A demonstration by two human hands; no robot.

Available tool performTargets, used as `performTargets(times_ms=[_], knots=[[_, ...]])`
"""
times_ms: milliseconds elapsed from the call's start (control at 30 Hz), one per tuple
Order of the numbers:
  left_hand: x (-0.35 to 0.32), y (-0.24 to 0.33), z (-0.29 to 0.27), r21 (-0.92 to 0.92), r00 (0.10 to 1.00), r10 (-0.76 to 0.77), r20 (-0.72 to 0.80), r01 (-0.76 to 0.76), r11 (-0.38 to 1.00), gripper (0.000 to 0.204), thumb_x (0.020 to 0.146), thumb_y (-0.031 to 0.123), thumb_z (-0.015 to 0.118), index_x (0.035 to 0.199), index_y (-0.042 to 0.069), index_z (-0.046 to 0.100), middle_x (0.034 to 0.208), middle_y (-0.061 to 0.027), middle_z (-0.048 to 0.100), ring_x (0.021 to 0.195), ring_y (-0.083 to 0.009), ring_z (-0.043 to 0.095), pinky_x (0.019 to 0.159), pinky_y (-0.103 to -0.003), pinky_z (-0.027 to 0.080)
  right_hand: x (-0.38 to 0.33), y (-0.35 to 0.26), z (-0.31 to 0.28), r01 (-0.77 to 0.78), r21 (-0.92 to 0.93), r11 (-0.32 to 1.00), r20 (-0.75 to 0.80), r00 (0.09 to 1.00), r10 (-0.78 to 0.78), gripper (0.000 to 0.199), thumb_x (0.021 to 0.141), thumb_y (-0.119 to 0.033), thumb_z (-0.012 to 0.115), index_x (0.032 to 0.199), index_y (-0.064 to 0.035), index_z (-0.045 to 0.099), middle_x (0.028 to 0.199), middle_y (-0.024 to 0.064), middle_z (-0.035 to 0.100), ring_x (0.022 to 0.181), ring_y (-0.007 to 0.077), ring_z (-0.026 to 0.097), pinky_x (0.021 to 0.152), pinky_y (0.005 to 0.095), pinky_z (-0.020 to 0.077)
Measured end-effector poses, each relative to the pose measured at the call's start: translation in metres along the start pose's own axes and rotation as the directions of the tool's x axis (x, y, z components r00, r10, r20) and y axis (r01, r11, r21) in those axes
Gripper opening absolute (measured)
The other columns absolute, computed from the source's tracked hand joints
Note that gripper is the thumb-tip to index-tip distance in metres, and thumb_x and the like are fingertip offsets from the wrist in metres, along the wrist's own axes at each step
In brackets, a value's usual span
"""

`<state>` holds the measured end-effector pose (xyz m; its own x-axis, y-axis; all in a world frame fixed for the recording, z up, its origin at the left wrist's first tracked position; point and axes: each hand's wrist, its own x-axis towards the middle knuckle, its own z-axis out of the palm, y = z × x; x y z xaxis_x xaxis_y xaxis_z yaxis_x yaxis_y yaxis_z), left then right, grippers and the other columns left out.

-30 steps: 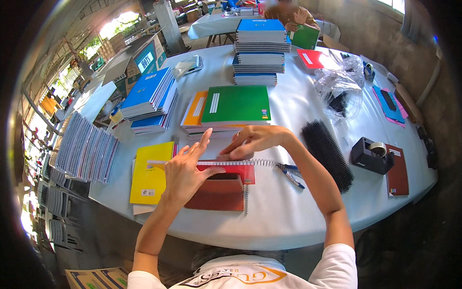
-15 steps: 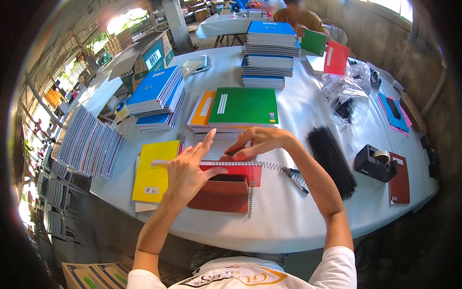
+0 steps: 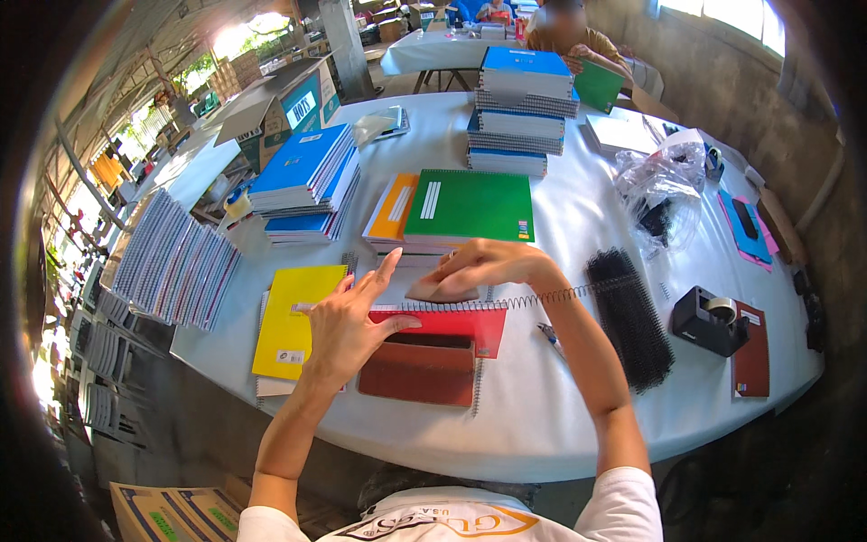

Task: The person inserts a spiral coil through the pre-punched holes of a notebook, twists it through the length of the spine by hand, and trims the excess wire with shears.

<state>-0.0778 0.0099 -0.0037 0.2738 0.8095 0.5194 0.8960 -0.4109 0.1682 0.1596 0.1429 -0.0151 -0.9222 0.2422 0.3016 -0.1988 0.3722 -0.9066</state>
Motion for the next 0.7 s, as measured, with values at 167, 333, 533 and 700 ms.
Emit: performTargets(times_ms=[167, 333, 533, 700], knots=[[0.005, 0.0, -0.007, -0.047, 1.0, -0.011, 0.027, 0.012, 0.999, 0.094, 0.063, 0.054, 0.077, 0.145, 0.024, 0.041, 0.11, -0.0115, 0.069, 0.095, -0.0413, 0.066, 0.093, -0.047, 0.05, 0.017, -0.026, 0.008, -0.401, -0.383, 0.832, 0.021, 0.897, 0.442, 0.066, 0.088, -0.051, 0.057, 0.118, 0.0068, 0.063, 0.127, 0.0195, 0.06, 0.117, 0.0284, 0.056, 0.101, 0.0362, 0.0403], [0.001, -0.006, -0.007, -0.078, 0.999, -0.038, 0.008, 0.038, 0.996, 0.093, 0.061, 0.049, 0.081, 0.143, 0.026, 0.044, 0.108, -0.0136, 0.07, 0.097, -0.0374, 0.067, 0.095, -0.046, 0.049, 0.018, 0.0, 0.002, -0.131, -0.145, 0.981, -0.043, 0.991, 0.126, 0.061, 0.087, -0.053, 0.058, 0.121, -0.0023, 0.065, 0.114, 0.0182, 0.067, 0.108, 0.0197, 0.061, 0.09, 0.0295, 0.0464], [-0.002, -0.014, -0.006, -0.037, 0.999, -0.046, -0.009, 0.046, 0.998, 0.096, 0.058, 0.053, 0.08, 0.143, 0.026, 0.045, 0.109, -0.0174, 0.069, 0.099, -0.0346, 0.067, 0.097, -0.048, 0.047, 0.027, -0.012, 0.008, -0.25, -0.141, 0.958, -0.027, 0.968, 0.249, 0.059, 0.087, -0.053, 0.056, 0.122, -0.0061, 0.065, 0.111, 0.0142, 0.069, 0.099, 0.0171, 0.062, 0.085, 0.028, 0.0469], [-0.008, -0.021, -0.01, -0.049, 0.998, -0.06, -0.003, 0.06, 0.997, 0.094, 0.059, 0.057, 0.078, 0.142, 0.027, 0.046, 0.105, -0.018, 0.07, 0.102, -0.0369, 0.066, 0.099, -0.05, 0.046, 0.045, -0.002, 0.016, -0.423, -0.474, 0.772, -0.055, 0.89, 0.453, 0.056, 0.089, -0.049, 0.056, 0.123, -0.0057, 0.064, 0.119, 0.0141, 0.066, 0.101, 0.0216, 0.064, 0.087, 0.0297, 0.0484]])
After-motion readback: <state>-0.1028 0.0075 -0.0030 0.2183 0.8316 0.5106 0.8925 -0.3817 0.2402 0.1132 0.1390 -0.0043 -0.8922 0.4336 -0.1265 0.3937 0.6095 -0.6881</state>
